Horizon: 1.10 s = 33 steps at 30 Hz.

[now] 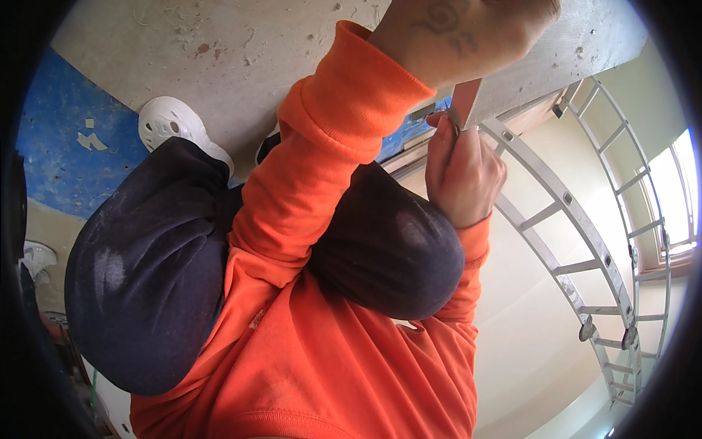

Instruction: The person sits on the floor and uses a metal file to smooth the edges of a rectangular tile. They repeatedly file the edges and corners, occasionally pausing to inspect the surface. A second person is visible nearby handling a box of adhesive.

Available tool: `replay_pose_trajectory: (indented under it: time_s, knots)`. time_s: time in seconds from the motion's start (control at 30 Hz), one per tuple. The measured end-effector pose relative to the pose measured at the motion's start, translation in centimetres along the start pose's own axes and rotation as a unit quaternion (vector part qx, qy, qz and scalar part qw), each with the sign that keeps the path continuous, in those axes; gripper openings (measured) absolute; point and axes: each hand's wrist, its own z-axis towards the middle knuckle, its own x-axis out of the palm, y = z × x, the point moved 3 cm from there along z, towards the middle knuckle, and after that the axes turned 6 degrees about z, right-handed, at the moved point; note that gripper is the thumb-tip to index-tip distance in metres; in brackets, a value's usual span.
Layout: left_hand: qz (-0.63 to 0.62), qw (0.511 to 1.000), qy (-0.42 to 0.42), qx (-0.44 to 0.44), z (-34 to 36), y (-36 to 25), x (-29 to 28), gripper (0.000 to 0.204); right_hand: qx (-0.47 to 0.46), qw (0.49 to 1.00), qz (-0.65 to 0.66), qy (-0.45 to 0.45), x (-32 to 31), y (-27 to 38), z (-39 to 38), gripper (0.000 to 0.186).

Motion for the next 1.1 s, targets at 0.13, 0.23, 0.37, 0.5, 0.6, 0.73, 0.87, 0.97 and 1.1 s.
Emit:
replay_pose_trajectory:
  time_s: [0.13, 0.23, 0.37, 0.5, 0.6, 0.73, 0.87, 0.97, 1.1]
  knots:
    - [0.026, 0.999, -0.035, 0.013, 1.1, 0.0, 1.1, 0.07, 0.002, 1.0, -0.002, 0.0, 0.3, 0.1, 0.0, 0.009]
    - [0.094, 0.99, -0.092, -0.045, 1.2, 2.8, 3.3, 0.071, 0.014, 1.0, 0.002, -0.008, 0.3, 0.0, -0.3, 0.008]
    - [0.049, 0.998, -0.022, 0.043, 0.6, -2.4, -0.6, 0.065, 0.024, 0.999, 0.032, -0.034, 0.8, 0.0, -0.4, 0.008]
    - [0.0, 1.0, -0.012, 0.016, 0.8, -1.8, -1.2, 0.057, 0.009, 0.999, -0.044, 0.008, 3.1, -0.1, 0.2, 0.015]
    - [0.047, 0.998, 0.001, 0.046, 1.1, -2.5, -1.2, 0.056, 0.002, 0.993, -0.034, 0.113, 5.8, -0.7, -0.1, 0.023]
    - [0.071, 0.995, 0.052, 0.046, 0.3, -3.3, -1.8, 0.055, 0.044, 0.992, 0.054, 0.101, 7.0, -2.7, -2.2, 0.021]
    - [0.085, 0.98, 0.144, -0.107, -0.7, -2.7, -5.0, 0.057, 0.115, 0.982, 0.132, 0.064, 5.9, -5.6, -4.9, 0.015]
    - [0.009, 0.915, 0.258, -0.308, -2.0, -2.1, -8.3, 0.057, 0.193, 0.953, 0.23, -0.026, 2.7, -7.2, -5.9, 0.02]
    - [-0.03, 0.819, 0.441, -0.365, -5.2, -2.8, -10.1, 0.057, 0.173, 0.937, 0.244, -0.18, -3.1, -7.4, -3.4, 0.018]
